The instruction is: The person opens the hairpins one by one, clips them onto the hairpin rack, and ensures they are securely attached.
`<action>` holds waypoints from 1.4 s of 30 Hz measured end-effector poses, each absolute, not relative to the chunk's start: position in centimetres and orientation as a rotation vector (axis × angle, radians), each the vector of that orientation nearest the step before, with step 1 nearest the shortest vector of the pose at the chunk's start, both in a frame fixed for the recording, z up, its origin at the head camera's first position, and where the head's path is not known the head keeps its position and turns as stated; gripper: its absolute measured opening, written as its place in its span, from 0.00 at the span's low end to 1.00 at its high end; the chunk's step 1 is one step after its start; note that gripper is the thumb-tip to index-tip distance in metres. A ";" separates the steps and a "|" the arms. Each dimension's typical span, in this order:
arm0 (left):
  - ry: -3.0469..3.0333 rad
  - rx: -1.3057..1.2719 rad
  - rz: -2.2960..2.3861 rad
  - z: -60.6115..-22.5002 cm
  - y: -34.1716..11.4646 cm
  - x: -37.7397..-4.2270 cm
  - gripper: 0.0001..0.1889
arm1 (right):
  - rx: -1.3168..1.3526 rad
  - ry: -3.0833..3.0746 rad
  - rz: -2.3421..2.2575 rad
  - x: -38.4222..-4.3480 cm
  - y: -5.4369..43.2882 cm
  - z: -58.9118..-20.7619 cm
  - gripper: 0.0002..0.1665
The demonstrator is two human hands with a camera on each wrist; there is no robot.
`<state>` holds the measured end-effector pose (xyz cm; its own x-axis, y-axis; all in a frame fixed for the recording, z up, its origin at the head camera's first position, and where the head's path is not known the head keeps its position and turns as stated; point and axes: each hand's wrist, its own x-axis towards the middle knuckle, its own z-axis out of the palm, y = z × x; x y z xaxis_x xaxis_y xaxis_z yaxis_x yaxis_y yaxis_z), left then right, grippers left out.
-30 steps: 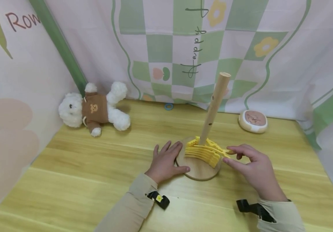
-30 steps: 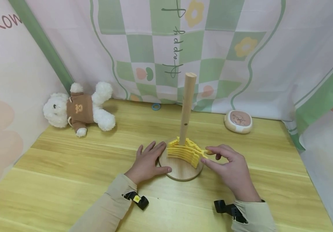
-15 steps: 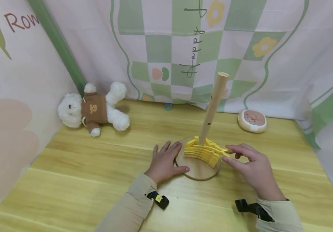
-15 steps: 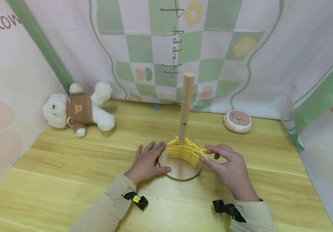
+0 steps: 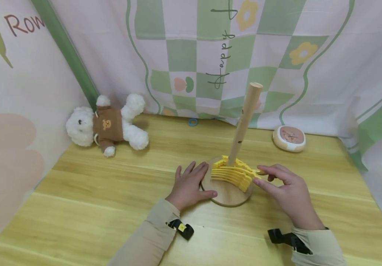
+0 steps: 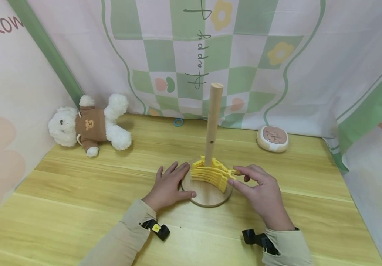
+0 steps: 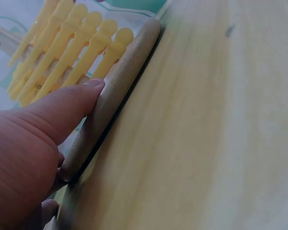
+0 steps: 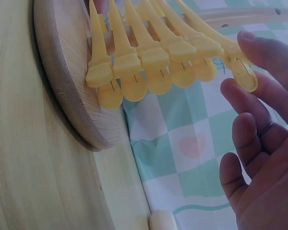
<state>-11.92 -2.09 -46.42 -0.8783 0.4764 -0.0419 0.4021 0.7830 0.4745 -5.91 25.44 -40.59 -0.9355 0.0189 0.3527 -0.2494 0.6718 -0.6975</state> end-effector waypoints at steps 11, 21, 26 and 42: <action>2.811 0.698 0.694 -46.3 -2.1 -11.9 0.51 | 0.181 -2.575 1.157 -5.9 25.1 -40.7 0.18; 2.827 0.707 0.669 -46.7 -2.1 -12.0 0.51 | 0.155 -2.587 1.079 -6.3 24.9 -41.1 0.19; 2.830 0.707 0.666 -46.7 -2.1 -12.0 0.51 | 0.161 -2.587 1.100 -6.3 24.6 -41.3 0.20; 2.821 0.694 0.656 -46.6 -2.0 -12.0 0.51 | 0.191 -2.531 1.078 -6.4 23.9 -41.7 0.20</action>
<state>-12.01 -1.99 -46.60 -0.8788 0.4744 -0.0522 0.4027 0.7957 0.4524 -6.39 23.86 -41.66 -0.9178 0.0242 0.3962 -0.2689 0.6964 -0.6654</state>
